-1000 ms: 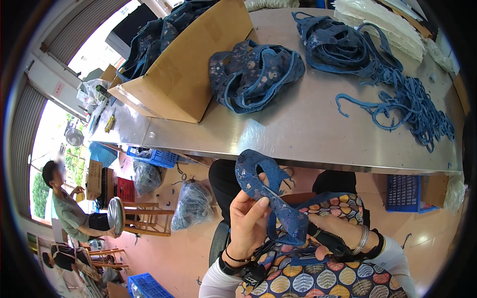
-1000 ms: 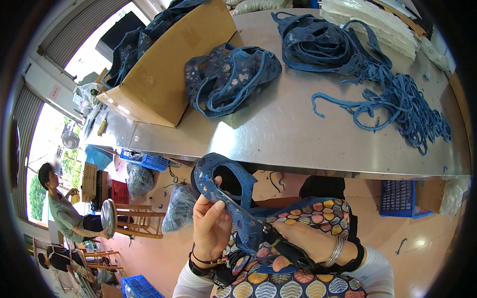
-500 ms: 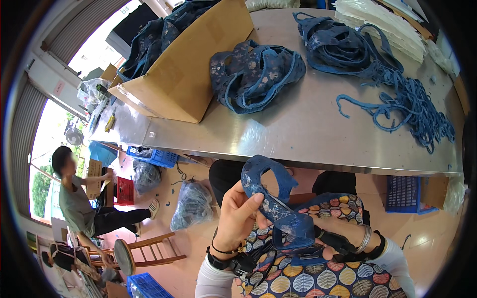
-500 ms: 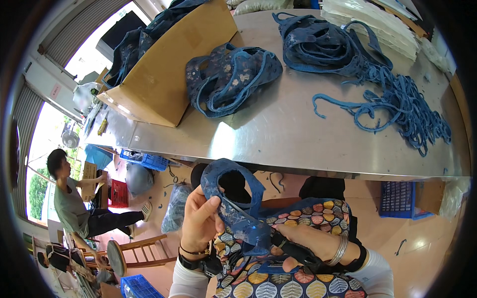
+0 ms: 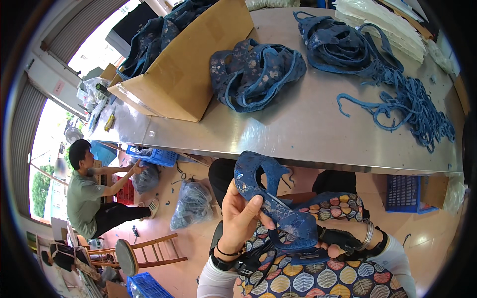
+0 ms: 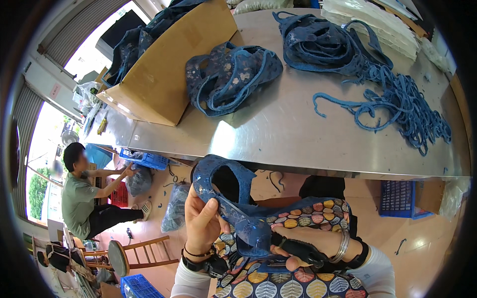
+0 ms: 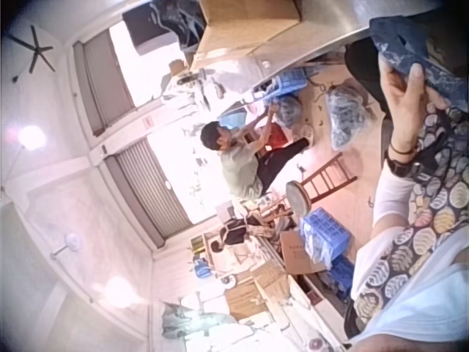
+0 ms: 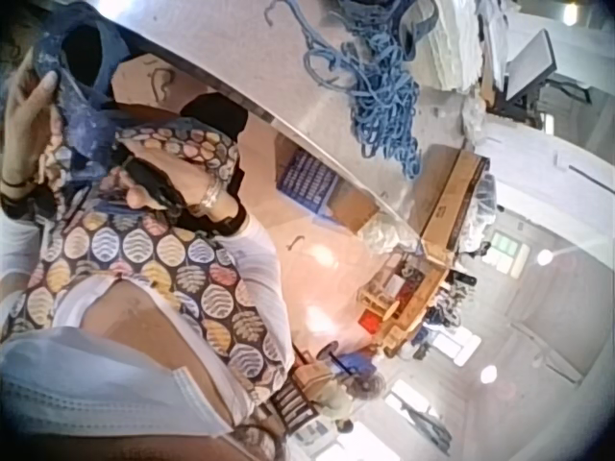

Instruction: The person is using scissors to cut patterns out of blue denim-like fabric for shoe uppers.

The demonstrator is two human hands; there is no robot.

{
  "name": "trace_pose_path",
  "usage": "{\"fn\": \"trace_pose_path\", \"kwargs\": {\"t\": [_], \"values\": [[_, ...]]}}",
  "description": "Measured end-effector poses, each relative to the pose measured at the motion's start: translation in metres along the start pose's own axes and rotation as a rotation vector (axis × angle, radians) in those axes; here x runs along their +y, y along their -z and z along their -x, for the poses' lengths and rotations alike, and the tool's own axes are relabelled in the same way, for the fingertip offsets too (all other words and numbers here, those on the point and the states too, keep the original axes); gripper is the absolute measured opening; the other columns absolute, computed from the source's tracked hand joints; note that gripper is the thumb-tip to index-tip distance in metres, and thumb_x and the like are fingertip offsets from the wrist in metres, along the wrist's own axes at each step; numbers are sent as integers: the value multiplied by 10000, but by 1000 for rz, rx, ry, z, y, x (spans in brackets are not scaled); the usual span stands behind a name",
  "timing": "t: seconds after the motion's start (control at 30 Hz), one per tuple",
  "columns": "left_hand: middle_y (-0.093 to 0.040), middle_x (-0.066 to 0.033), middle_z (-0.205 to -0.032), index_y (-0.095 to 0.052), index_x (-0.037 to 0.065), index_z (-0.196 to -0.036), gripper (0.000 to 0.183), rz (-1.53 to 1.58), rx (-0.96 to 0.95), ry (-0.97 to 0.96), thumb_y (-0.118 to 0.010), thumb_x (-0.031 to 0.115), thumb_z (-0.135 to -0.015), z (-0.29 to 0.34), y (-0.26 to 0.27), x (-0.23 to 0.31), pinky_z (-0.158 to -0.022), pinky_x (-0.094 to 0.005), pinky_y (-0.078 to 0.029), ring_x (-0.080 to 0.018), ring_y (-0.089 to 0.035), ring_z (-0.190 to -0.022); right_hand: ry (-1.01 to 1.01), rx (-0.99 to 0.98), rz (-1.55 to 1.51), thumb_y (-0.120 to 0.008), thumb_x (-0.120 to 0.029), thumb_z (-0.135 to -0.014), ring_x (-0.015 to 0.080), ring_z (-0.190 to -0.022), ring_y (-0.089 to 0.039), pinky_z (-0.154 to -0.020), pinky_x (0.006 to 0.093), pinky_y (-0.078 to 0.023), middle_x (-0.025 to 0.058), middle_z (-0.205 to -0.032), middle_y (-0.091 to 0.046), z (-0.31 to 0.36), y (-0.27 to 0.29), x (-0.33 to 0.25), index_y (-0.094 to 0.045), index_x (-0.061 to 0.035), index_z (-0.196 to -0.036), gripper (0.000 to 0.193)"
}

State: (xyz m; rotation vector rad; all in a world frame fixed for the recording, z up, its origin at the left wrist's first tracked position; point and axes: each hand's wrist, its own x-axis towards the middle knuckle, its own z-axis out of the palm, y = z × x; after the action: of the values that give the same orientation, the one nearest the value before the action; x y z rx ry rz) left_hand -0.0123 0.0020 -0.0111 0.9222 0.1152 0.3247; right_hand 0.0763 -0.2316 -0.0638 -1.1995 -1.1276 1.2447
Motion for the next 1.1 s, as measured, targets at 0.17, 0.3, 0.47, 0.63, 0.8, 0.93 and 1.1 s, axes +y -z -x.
{"fn": "trace_pose_path", "kwargs": {"t": [0.17,0.3,0.47,0.63,0.8,0.93,1.1], "values": [[-546,-167,-974,-350,-16,-1143,325,-14,-12,-58,-488,16,-851,0,0,-2,-464,-276,-555,-218,-626,-723,-86,-49,26,-564,-491,-783,206,-748,-518,-737,262,-422,69,-857,-549,-9,7,-23,-381,24,-1173,671],[-544,-167,-970,-353,-12,-1118,308,-53,7,-90,-496,11,-846,0,-2,-2,-457,-278,-553,-218,-624,-713,-114,62,-88,-556,-564,-751,197,-703,-499,-667,268,-411,67,-807,-536,-9,0,-32,-458,14,-1021,646],[-548,-160,-954,-354,-11,-1105,312,-93,-15,-88,-510,-3,-835,2,-6,-9,-465,-294,-556,-212,-618,-665,-105,-96,141,-589,-473,-772,194,-733,-546,-650,244,-431,81,-855,-565,-12,13,-34,-432,37,-1062,608],[-553,-150,-941,-351,-17,-1134,342,-80,-37,-67,-513,-4,-833,3,-2,-12,-466,-292,-554,-210,-615,-640,27,148,-70,-600,-334,-802,193,-731,-572,-639,233,-452,86,-868,-584,-9,-4,-24,-379,36,-1162,562],[-559,-154,-948,-358,-30,-1151,351,-45,-9,-36,-511,6,-838,3,-3,-13,-464,-278,-548,-202,-615,-617,-264,252,-786,-627,-302,-773,213,-720,-589,-626,258,-453,102,-839,-595,-18,-8,-32,-393,14,-1149,544],[-569,-152,-938,-370,-32,-1140,336,-12,-12,-20,-515,24,-842,2,-3,-13,-451,-269,-541,-193,-618,-625,43,47,200,-660,-364,-737,241,-707,-600,-593,288,-449,122,-815,-597,-25,6,-28,-414,12,-1107,583],[-576,-147,-921,-383,-28,-1123,315,6,-24,-22,-518,36,-845,3,1,-14,-440,-256,-533,-187,-619,-625,-88,72,240,-709,-439,-660,272,-690,-599,-567,302,-440,134,-766,-589,-24,3,-27,-435,29,-1018,651]]}}
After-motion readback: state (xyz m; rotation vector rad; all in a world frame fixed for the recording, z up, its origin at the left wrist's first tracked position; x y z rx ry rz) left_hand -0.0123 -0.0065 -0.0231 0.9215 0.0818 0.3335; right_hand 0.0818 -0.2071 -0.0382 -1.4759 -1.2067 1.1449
